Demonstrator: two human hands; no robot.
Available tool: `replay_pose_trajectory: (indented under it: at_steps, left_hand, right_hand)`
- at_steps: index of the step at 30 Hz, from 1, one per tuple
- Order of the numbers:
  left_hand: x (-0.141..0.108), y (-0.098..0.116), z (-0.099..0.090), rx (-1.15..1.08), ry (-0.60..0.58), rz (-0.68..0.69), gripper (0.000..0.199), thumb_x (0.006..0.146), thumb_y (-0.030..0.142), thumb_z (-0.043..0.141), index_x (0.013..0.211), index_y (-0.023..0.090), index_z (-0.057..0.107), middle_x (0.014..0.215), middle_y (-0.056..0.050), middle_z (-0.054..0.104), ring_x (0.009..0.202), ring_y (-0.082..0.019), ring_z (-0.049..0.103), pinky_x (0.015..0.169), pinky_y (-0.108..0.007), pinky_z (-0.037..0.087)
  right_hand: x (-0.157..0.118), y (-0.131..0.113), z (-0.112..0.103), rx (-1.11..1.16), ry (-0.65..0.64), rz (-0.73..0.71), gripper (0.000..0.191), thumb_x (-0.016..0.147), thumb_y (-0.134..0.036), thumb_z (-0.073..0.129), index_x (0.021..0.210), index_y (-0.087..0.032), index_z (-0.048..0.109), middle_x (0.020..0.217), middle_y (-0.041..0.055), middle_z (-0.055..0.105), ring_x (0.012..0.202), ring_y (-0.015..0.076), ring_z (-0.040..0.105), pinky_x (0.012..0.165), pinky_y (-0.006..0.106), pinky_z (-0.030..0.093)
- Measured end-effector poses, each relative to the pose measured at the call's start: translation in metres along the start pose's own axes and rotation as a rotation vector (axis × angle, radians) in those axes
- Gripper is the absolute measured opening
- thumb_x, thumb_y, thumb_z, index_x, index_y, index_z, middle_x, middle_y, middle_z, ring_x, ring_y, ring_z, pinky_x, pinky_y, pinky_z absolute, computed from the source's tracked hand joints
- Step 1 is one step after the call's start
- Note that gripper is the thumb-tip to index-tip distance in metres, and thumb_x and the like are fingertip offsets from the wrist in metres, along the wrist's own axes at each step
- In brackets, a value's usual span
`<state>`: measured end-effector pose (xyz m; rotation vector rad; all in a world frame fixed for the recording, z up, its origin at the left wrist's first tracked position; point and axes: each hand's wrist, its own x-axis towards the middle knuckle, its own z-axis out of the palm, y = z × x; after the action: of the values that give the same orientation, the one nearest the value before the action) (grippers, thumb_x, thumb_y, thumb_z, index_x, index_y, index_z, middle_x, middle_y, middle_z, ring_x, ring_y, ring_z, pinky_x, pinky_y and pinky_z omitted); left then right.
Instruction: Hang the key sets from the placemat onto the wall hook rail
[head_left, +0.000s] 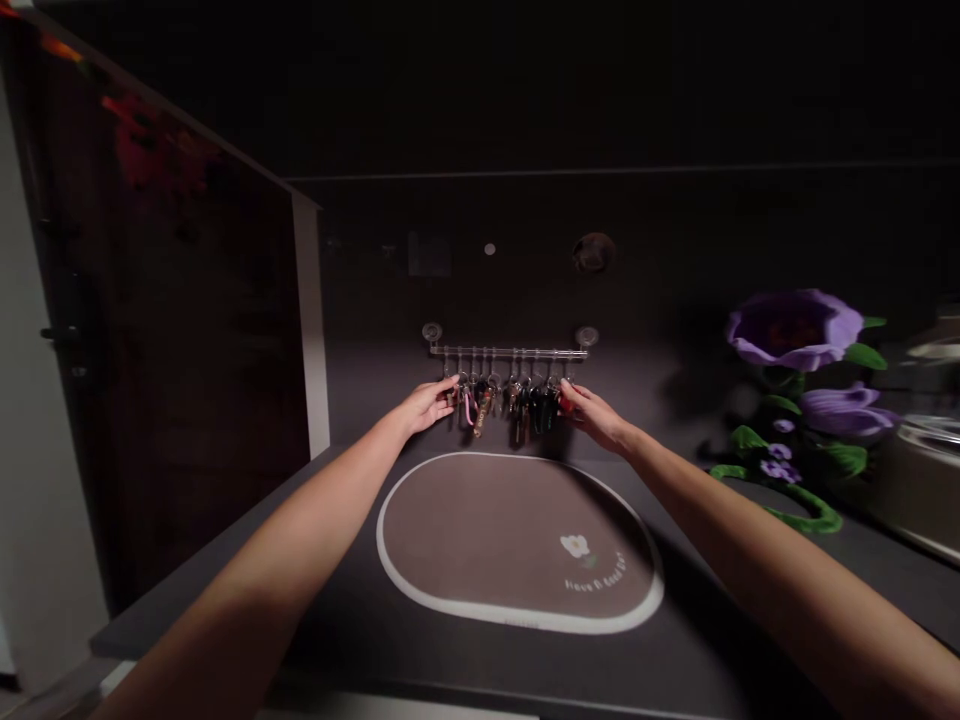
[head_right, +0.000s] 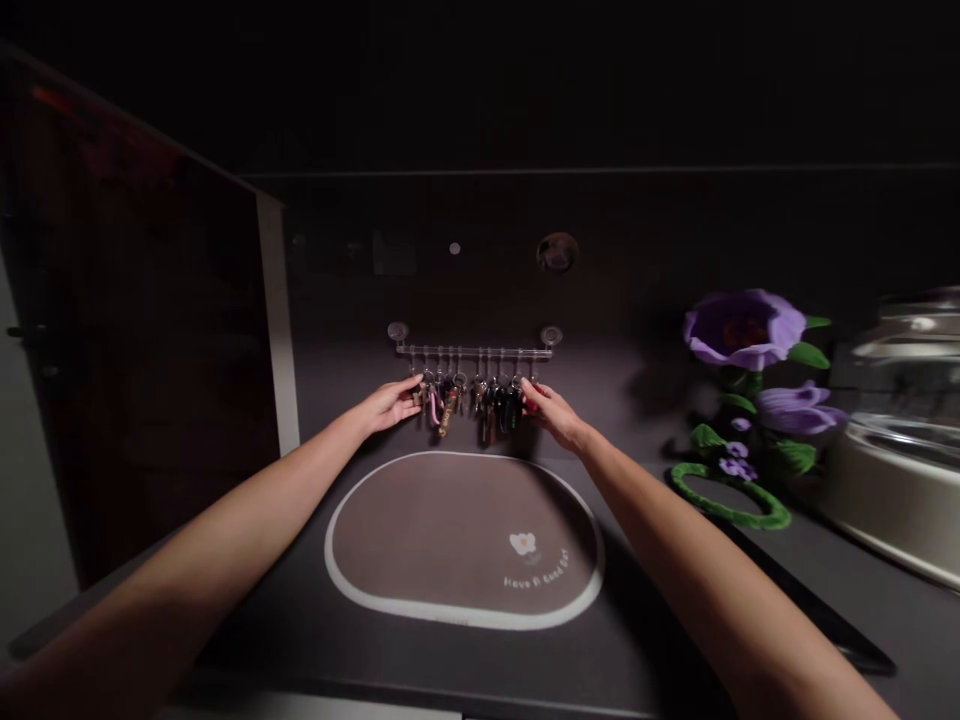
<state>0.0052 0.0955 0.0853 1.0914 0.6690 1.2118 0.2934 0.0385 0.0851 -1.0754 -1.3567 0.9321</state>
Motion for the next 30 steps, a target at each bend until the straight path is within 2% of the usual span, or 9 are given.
replay_pose_trajectory:
  at_steps: [4, 7, 12, 17, 20, 24, 26, 30]
  left_hand:
    - [0.013, -0.002, 0.004, -0.06, -0.193, -0.071, 0.02, 0.07, 0.03, 0.066, 0.077, 0.012, 0.061, 0.071, -0.006, 0.064, 0.071, -0.014, 0.061, 0.077, -0.029, 0.046]
    - [0.02, -0.005, 0.01, -0.083, -0.288, -0.098, 0.023, 0.075, 0.033, 0.059, 0.085, 0.012, 0.061, 0.072, -0.006, 0.064, 0.069, -0.015, 0.061, 0.074, -0.031, 0.047]
    - [0.023, -0.01, 0.017, -0.074, -0.411, -0.135, 0.039, 0.075, 0.046, 0.054, 0.1, 0.016, 0.058, 0.077, -0.008, 0.064, 0.07, -0.019, 0.061, 0.072, -0.039, 0.046]
    - [0.02, -0.013, 0.02, -0.1, -0.47, -0.152, 0.053, 0.072, 0.059, 0.047, 0.106, 0.019, 0.054, 0.08, -0.009, 0.062, 0.078, -0.024, 0.061, 0.075, -0.048, 0.043]
    - [0.017, -0.013, 0.024, -0.14, -0.468, -0.165, 0.054, 0.074, 0.061, 0.041, 0.103, 0.017, 0.053, 0.084, -0.011, 0.061, 0.081, -0.025, 0.06, 0.077, -0.052, 0.042]
    - [0.011, -0.012, 0.032, -0.232, -0.417, -0.163, 0.049, 0.079, 0.057, 0.035, 0.093, 0.014, 0.053, 0.076, -0.01, 0.059, 0.077, -0.024, 0.06, 0.079, -0.054, 0.041]
    - [0.007, -0.009, 0.039, -0.272, -0.349, -0.179, 0.046, 0.081, 0.054, 0.032, 0.087, 0.013, 0.052, 0.072, -0.009, 0.057, 0.076, -0.024, 0.059, 0.079, -0.053, 0.042]
    - [-0.001, 0.005, 0.056, -0.32, -0.126, -0.249, 0.035, 0.086, 0.044, 0.031, 0.085, 0.013, 0.047, 0.071, -0.008, 0.055, 0.076, -0.024, 0.058, 0.073, -0.048, 0.047]
  right_hand:
    - [0.009, 0.004, 0.007, 0.142, -0.111, 0.043, 0.034, 0.075, -0.053, 0.053, 0.087, -0.022, 0.057, 0.073, 0.0006, 0.063, 0.065, 0.0116, 0.057, 0.064, 0.023, 0.045]
    - [0.013, 0.005, 0.016, 0.229, -0.168, 0.052, 0.035, 0.076, -0.053, 0.051, 0.089, -0.021, 0.057, 0.076, 0.0024, 0.065, 0.065, 0.0134, 0.058, 0.062, 0.025, 0.045]
    - [0.011, 0.005, 0.033, 0.347, -0.128, 0.05, 0.036, 0.079, -0.054, 0.044, 0.092, -0.023, 0.057, 0.082, 0.0033, 0.066, 0.072, 0.0172, 0.061, 0.068, 0.031, 0.047]
    - [0.007, 0.006, 0.048, 0.465, -0.118, 0.036, 0.034, 0.079, -0.055, 0.042, 0.091, -0.026, 0.054, 0.081, 0.0008, 0.065, 0.073, 0.0168, 0.061, 0.067, 0.032, 0.048]
    - [0.007, 0.005, 0.055, 0.538, -0.115, 0.033, 0.03, 0.08, -0.054, 0.042, 0.089, -0.027, 0.052, 0.079, -0.0012, 0.064, 0.069, 0.0155, 0.061, 0.063, 0.031, 0.048]
    - [0.005, 0.001, 0.062, 0.617, -0.07, 0.064, 0.033, 0.079, -0.055, 0.043, 0.083, -0.024, 0.051, 0.069, -0.0016, 0.062, 0.062, 0.0147, 0.06, 0.056, 0.028, 0.047]
    - [0.004, -0.003, 0.065, 0.653, -0.04, 0.101, 0.035, 0.079, -0.055, 0.042, 0.078, -0.021, 0.051, 0.063, -0.0003, 0.06, 0.059, 0.0147, 0.059, 0.053, 0.026, 0.047]
    - [0.002, -0.018, 0.074, 0.71, 0.073, 0.198, 0.036, 0.081, -0.051, 0.036, 0.07, -0.019, 0.047, 0.055, 0.0012, 0.056, 0.053, 0.0142, 0.056, 0.048, 0.025, 0.045]
